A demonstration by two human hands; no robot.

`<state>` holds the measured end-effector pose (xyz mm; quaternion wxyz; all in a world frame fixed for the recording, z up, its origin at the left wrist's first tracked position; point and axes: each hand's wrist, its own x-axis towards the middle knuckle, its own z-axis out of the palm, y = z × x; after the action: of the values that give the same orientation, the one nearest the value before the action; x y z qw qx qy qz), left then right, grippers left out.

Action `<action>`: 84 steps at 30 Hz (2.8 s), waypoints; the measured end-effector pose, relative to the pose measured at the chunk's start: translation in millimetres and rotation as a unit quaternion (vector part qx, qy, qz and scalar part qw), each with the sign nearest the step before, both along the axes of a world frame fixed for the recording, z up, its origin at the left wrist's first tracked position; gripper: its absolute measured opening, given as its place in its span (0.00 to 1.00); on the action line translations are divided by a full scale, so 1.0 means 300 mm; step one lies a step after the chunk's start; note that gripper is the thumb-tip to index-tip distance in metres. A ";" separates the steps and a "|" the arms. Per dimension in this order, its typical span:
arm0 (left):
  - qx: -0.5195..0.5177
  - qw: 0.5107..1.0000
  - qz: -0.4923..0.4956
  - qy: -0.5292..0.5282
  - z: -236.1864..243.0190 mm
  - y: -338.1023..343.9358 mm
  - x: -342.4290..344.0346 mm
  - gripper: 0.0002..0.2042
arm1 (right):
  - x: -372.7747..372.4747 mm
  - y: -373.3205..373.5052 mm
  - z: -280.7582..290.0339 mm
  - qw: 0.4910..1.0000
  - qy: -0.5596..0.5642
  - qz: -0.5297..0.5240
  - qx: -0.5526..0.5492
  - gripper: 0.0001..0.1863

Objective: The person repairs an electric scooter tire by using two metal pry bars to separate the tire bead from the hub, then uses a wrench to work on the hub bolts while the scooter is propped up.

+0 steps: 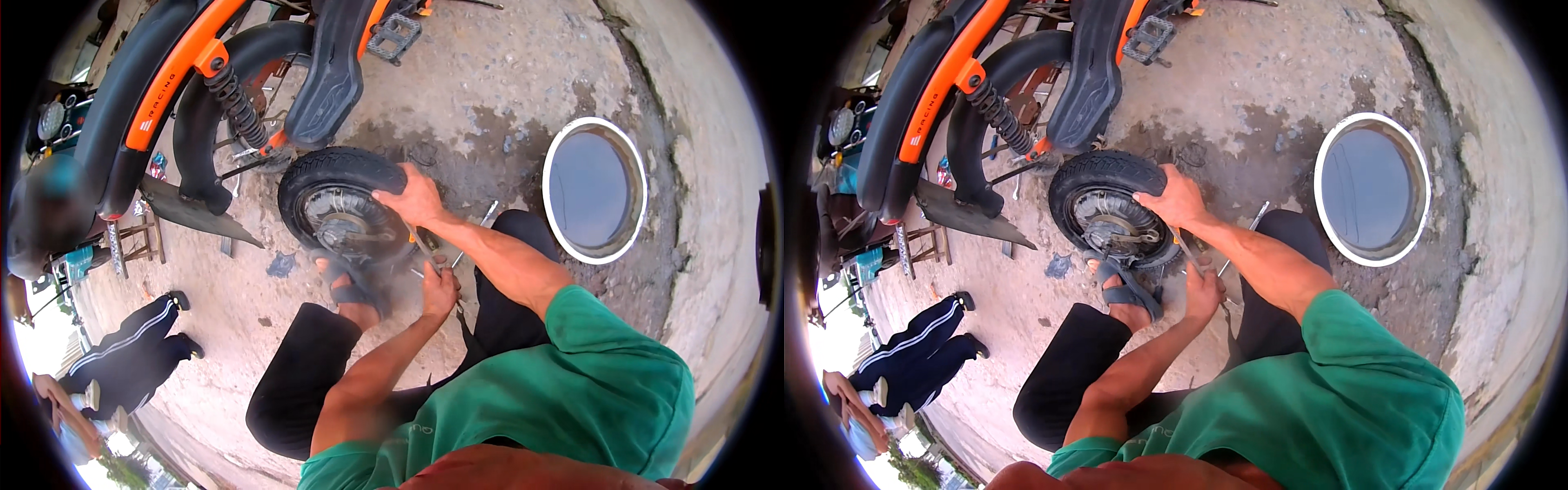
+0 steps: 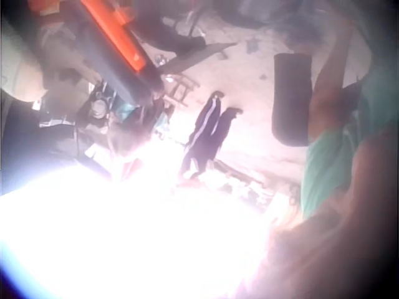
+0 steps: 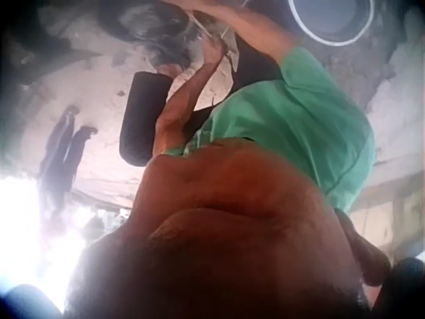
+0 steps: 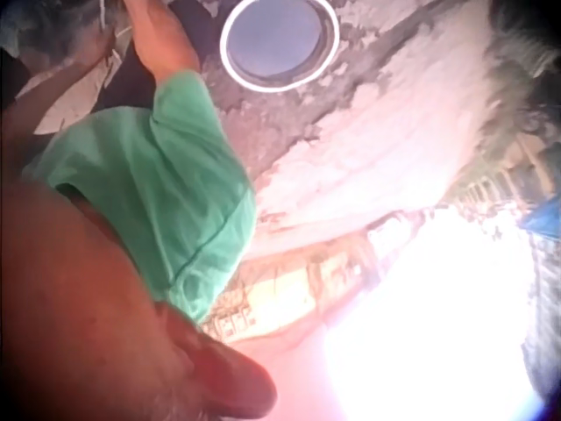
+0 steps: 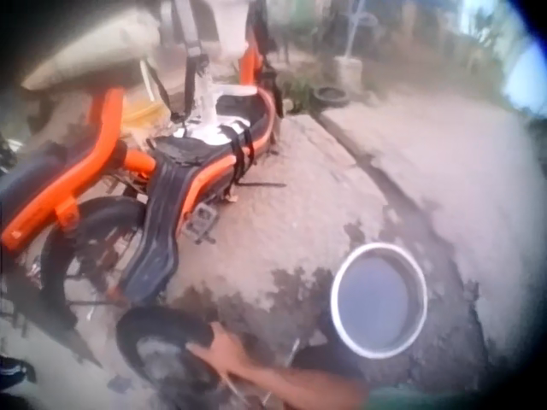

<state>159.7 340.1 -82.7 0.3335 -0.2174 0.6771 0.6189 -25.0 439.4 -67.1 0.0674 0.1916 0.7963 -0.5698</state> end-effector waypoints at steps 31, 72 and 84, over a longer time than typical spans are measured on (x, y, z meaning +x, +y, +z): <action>-0.099 0.989 -0.043 0.098 -0.110 -0.020 0.043 0.09 | -0.004 0.011 -0.016 0.999 0.004 0.021 -0.023 0.42; -0.301 0.855 -0.385 0.175 0.354 -0.707 -0.350 0.22 | -0.011 0.006 -0.024 1.000 0.012 0.025 -0.008 0.42; -0.414 0.773 -0.445 0.181 0.270 -0.717 -0.416 0.23 | -0.005 0.011 0.006 1.000 -0.006 0.021 -0.001 0.42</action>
<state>34.9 125.1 -1.7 0.3206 0.1066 0.9370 0.0892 -26.5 442.7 -65.3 0.0844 0.1777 0.7993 -0.5679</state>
